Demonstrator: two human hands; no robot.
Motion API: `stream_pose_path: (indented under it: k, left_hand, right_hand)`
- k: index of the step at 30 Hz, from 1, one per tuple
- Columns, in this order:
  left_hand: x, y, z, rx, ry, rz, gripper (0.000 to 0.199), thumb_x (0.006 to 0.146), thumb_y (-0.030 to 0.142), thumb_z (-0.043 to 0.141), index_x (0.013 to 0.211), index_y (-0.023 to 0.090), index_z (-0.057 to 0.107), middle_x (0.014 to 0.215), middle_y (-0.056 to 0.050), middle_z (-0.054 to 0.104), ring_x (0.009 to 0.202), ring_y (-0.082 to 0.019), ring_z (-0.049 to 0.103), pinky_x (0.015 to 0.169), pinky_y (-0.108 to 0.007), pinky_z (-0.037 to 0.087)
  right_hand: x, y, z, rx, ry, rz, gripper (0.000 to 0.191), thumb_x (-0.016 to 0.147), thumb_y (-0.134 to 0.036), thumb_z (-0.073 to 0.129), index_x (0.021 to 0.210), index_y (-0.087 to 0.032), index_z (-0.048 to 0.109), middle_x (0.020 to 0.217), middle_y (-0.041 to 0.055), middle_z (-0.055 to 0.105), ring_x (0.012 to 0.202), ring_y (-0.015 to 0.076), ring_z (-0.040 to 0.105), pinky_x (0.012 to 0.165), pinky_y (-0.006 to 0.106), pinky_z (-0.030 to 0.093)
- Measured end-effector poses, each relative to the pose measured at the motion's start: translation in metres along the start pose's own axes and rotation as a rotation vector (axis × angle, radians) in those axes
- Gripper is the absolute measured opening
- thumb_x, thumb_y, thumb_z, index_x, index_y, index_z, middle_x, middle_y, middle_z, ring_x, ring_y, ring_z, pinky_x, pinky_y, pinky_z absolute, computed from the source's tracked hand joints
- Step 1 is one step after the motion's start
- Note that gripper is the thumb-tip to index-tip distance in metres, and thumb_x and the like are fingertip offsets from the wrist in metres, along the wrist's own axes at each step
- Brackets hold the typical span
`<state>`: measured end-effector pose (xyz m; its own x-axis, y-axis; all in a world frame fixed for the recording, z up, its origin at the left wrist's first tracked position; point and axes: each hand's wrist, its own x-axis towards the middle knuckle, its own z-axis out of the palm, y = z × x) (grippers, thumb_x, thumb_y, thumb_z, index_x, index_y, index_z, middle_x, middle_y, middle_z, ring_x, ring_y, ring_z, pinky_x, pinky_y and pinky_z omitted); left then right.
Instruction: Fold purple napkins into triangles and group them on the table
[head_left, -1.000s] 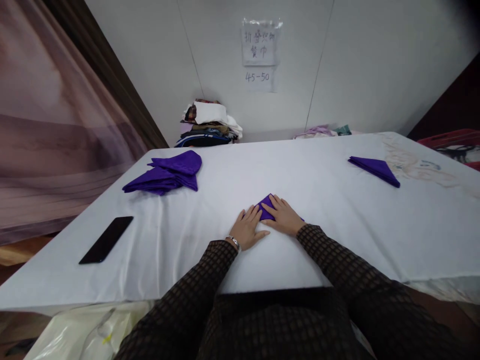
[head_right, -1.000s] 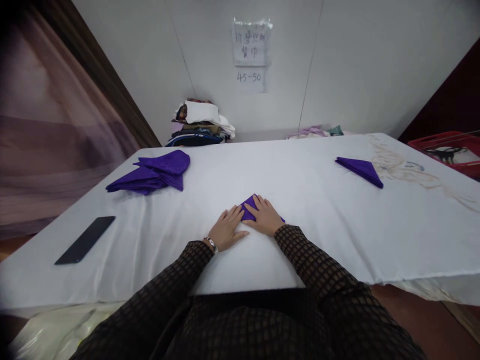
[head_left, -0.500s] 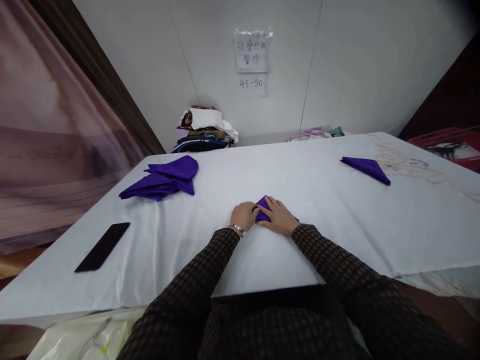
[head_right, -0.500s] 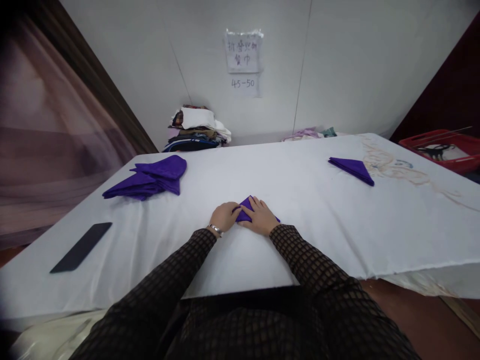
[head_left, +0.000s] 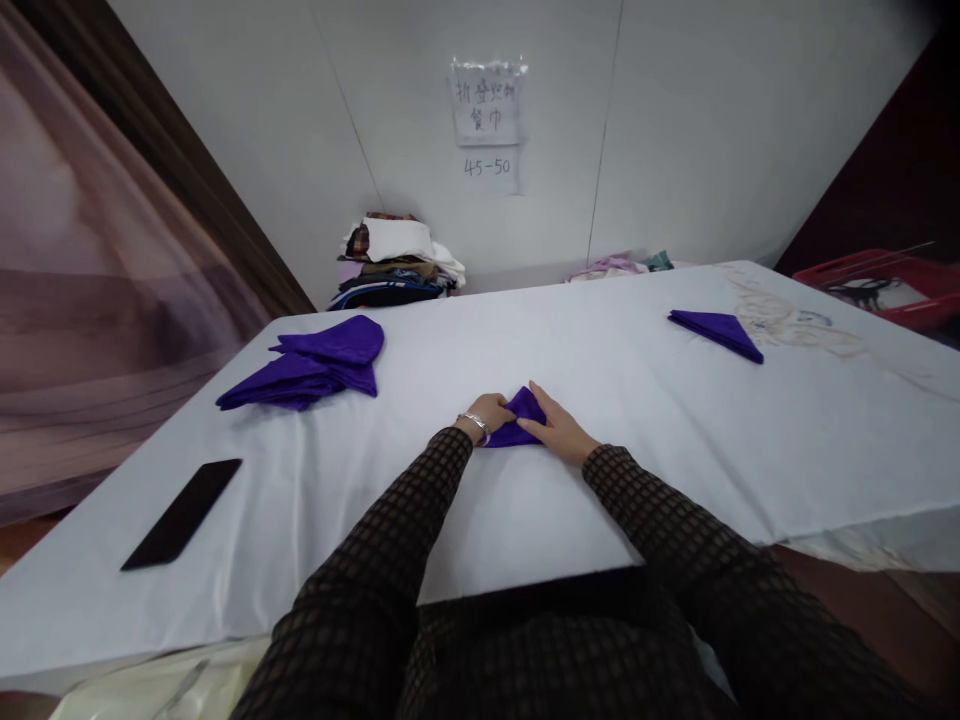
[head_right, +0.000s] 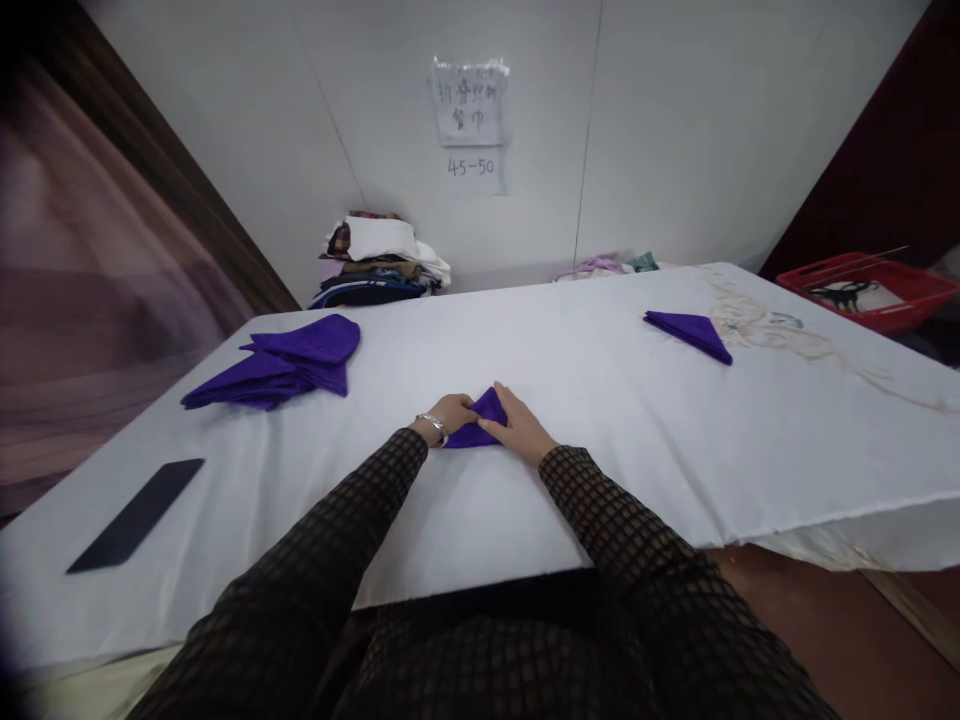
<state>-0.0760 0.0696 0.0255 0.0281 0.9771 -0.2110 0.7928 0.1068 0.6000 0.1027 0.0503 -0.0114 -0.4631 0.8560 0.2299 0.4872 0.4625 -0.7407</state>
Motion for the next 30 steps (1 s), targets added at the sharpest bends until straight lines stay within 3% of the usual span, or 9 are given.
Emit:
stream_pose_path:
  k: [4,9,12,15,18,21,24,26,30]
  left_hand:
    - [-0.012,0.001,-0.002,-0.165,-0.011,0.036,0.007,0.065,0.022,0.065,0.069,0.019,0.061,0.063,0.002,0.063,0.061,-0.014,0.058,0.057,-0.025,0.046]
    - [-0.026,0.002,-0.011,-0.328,-0.045,0.1,0.008,0.066,0.019,0.062,0.071,0.019,0.056,0.064,0.004,0.063,0.06,-0.012,0.058,0.059,-0.025,0.048]
    - [-0.03,0.0,-0.022,-0.425,-0.039,0.161,0.012,0.064,0.021,0.062,0.071,0.019,0.054,0.064,0.005,0.062,0.059,-0.011,0.057,0.059,-0.025,0.046]
    - [-0.031,-0.001,-0.033,-0.467,-0.006,0.261,0.015,0.063,0.026,0.064,0.072,0.019,0.053,0.063,0.005,0.06,0.058,-0.011,0.055,0.057,-0.024,0.044]
    - [-0.028,0.0,-0.041,-0.405,0.085,0.361,0.014,0.066,0.028,0.062,0.073,0.019,0.054,0.062,0.005,0.059,0.059,-0.011,0.053,0.057,-0.024,0.043]
    - [-0.028,0.004,-0.046,-0.303,0.215,0.486,0.009,0.072,0.023,0.056,0.079,0.019,0.055,0.075,0.002,0.065,0.069,-0.013,0.058,0.065,-0.026,0.046]
    - [-0.034,0.006,-0.041,-0.068,0.335,0.678,0.018,0.072,0.011,0.051,0.087,0.02,0.057,0.102,-0.003,0.067,0.094,-0.017,0.06,0.085,-0.034,0.046]
    - [-0.041,0.004,-0.031,0.14,0.319,0.769,0.025,0.069,0.005,0.05,0.088,0.02,0.057,0.113,-0.006,0.065,0.106,-0.019,0.057,0.094,-0.039,0.041]
    - [-0.056,-0.011,-0.003,0.415,0.162,0.837,0.028,0.07,0.001,0.048,0.088,0.021,0.058,0.119,-0.008,0.062,0.114,-0.021,0.054,0.096,-0.042,0.04]
  right_hand:
    - [0.006,0.012,-0.001,0.218,0.04,0.116,0.083,0.079,-0.029,0.057,0.148,-0.017,0.014,0.147,0.0123,0.035,0.129,0.022,0.04,0.106,0.037,0.033]
    - [0.01,0.012,-0.022,0.379,-0.104,0.251,0.088,0.071,-0.016,0.061,0.147,-0.02,0.017,0.116,0.0079,0.064,0.089,0.0191,0.064,0.081,0.035,0.051]
    - [0.004,0.009,-0.041,0.467,-0.224,0.289,0.076,0.069,-0.016,0.064,0.14,-0.02,0.036,0.098,0.0042,0.069,0.078,0.0173,0.064,0.073,0.032,0.052]
    - [0.0,0.009,-0.055,0.498,-0.306,0.269,0.044,0.067,-0.019,0.065,0.111,-0.018,0.062,0.089,0.0024,0.069,0.076,0.0166,0.063,0.073,0.031,0.051]
    - [0.005,0.007,-0.064,0.392,-0.241,0.246,0.02,0.066,-0.021,0.065,0.085,-0.017,0.066,0.079,0.0012,0.068,0.071,0.0162,0.061,0.07,0.031,0.049]
    - [0.014,0.003,-0.072,0.183,-0.052,0.132,0.015,0.069,-0.02,0.059,0.084,-0.018,0.064,0.078,0.0011,0.066,0.073,0.0174,0.059,0.07,0.031,0.048]
    - [0.018,0.001,-0.077,-0.18,0.175,-0.05,0.016,0.075,-0.016,0.052,0.086,-0.019,0.063,0.085,0.005,0.065,0.082,0.0206,0.057,0.077,0.034,0.045]
    - [0.014,0.004,-0.077,-0.389,0.219,-0.15,0.019,0.078,-0.013,0.048,0.087,-0.018,0.063,0.09,0.0085,0.064,0.089,0.0231,0.054,0.081,0.036,0.042]
    - [-0.005,0.017,-0.067,-0.587,0.082,-0.252,0.023,0.079,-0.008,0.044,0.091,-0.016,0.062,0.096,0.0112,0.063,0.093,0.0248,0.052,0.084,0.037,0.039]
